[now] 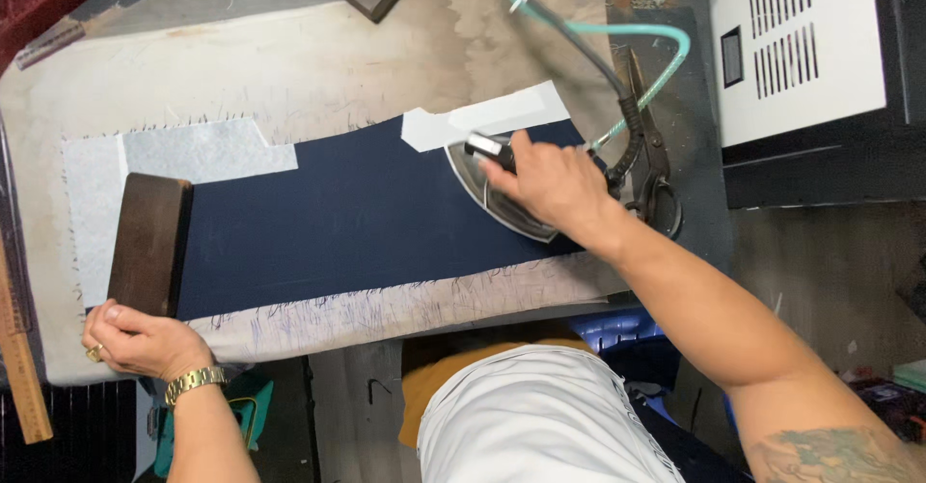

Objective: The person irons a piece of dark blue fabric using a steam iron and a wooden block, then cuts along the marked edges of the fabric with shears.

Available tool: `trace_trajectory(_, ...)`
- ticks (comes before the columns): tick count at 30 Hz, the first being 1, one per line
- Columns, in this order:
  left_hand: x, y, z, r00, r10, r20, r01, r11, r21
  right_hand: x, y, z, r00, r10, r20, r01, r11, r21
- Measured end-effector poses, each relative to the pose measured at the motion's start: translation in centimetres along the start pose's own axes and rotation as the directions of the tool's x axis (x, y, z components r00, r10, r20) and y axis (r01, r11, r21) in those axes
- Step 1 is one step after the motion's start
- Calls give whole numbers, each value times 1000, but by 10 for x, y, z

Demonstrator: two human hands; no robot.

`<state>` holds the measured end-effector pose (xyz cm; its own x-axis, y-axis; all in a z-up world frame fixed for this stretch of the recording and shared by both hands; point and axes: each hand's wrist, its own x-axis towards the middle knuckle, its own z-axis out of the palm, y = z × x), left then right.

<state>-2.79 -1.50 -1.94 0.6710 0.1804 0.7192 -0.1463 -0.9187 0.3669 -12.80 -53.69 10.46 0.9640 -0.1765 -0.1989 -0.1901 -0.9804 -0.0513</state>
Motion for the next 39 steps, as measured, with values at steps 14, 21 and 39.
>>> trace_trajectory(14,-4,-10,3,999,36,-14,-35,999,38,52,51,-92,913,99,397,-201,954,224)
trace_trajectory(21,-6,-12,1,998,57,-1,-57,998,19,-26,42,-62,668,-286,687,301,948,102)
trace_trajectory(39,-6,-17,3,998,45,36,-45,999,26,32,78,-49,902,415,120,-432,864,259)
